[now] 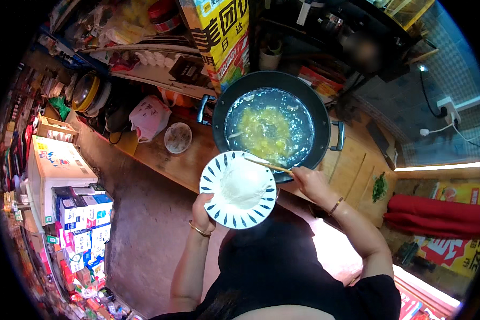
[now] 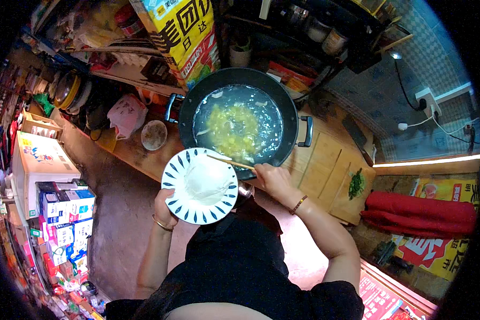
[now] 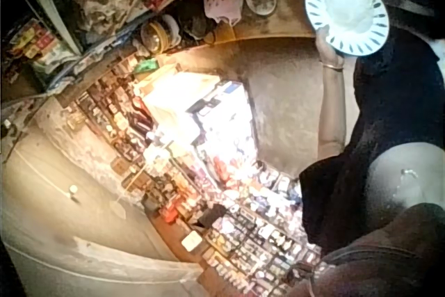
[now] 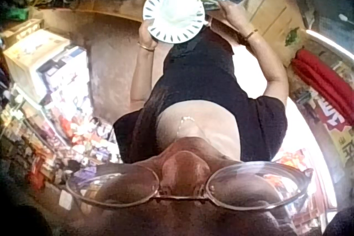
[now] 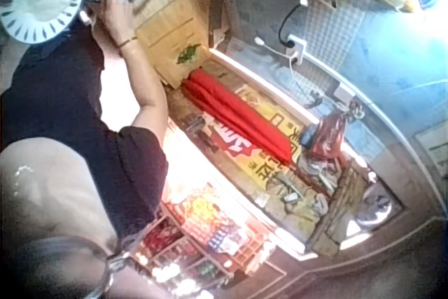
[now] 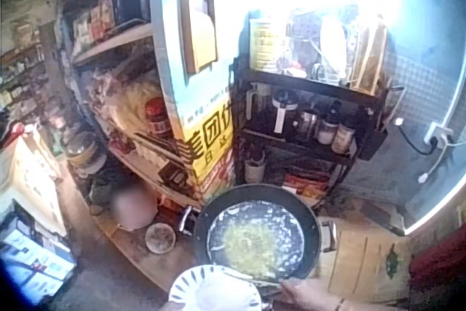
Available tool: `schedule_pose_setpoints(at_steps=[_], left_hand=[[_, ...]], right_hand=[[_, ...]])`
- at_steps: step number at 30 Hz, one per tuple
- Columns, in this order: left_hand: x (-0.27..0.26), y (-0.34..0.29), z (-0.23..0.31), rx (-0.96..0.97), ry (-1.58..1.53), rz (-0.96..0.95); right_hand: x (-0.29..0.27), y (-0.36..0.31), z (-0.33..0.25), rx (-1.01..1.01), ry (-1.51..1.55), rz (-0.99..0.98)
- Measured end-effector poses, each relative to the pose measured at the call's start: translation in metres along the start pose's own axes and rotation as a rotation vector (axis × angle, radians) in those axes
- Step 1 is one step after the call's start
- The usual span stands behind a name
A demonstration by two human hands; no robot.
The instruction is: The person lifts a pot lid, stirs boiling contents in a wok with chopsticks, then repeatedly transfers cooked noodles from the wok to a plate. The person continues this transfer process throughout the clip.
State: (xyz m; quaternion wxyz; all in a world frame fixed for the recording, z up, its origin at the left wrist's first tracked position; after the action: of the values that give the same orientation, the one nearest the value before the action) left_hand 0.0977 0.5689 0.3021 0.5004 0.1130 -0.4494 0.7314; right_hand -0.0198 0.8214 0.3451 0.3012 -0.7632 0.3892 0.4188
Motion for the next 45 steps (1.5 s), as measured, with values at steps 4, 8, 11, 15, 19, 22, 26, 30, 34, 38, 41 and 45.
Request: schedule_pose_setpoints(at_steps=[4,8,11,15,19,22,26,30,34,38,41,45], left_hand=[[0.004,0.001,0.004,-0.017,0.015,-0.008],[-0.001,0.002,0.006,-0.049,0.067,0.024],[0.01,-0.002,0.01,-0.058,0.018,0.011],[0.003,-0.004,0.007,-0.047,-0.018,0.075],[0.005,-0.005,0.003,-0.01,0.01,0.093],[0.016,-0.01,0.001,0.026,-0.032,0.093],[0.014,-0.018,-0.009,0.071,-0.05,0.155],[0.029,-0.031,-0.014,0.082,-0.078,0.223],[0.024,-0.026,-0.025,0.137,-0.104,0.174],[0.022,-0.027,-0.027,0.169,-0.039,0.156],[0.02,-0.023,-0.029,0.194,-0.079,0.114],[0.023,-0.025,-0.024,0.169,-0.053,0.131]], right_hand=[[-0.004,0.007,0.017,-0.09,0.041,0.056],[-0.009,0.014,0.023,-0.122,-0.104,-0.006],[-0.012,0.021,0.022,-0.2,-0.117,-0.009],[-0.017,0.038,0.033,-0.196,-0.2,0.011],[-0.01,0.064,0.049,-0.004,-0.361,-0.098],[0.006,0.06,0.049,0.058,-0.405,-0.144],[-0.016,0.026,0.034,0.126,-0.316,-0.049],[-0.008,-0.016,0.0,0.221,0.225,-0.095],[0.016,-0.044,-0.026,0.286,0.505,-0.18],[0.031,-0.05,-0.025,0.274,0.489,-0.087],[0.029,-0.05,-0.02,0.256,0.355,-0.033],[0.021,-0.046,-0.017,0.177,0.245,0.031]])
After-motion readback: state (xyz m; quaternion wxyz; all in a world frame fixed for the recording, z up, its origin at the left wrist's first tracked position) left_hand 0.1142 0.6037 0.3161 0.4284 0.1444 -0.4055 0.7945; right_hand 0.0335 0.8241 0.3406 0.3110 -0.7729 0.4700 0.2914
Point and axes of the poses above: each hand's wrist, its own y-axis towards the middle knuckle, its own x-axis out of the palm, z = x × y, the point moved 7 cm from there along y, towards the middle knuckle, and after that the axes turned 3 degrees about x, right-handed, at the moved point
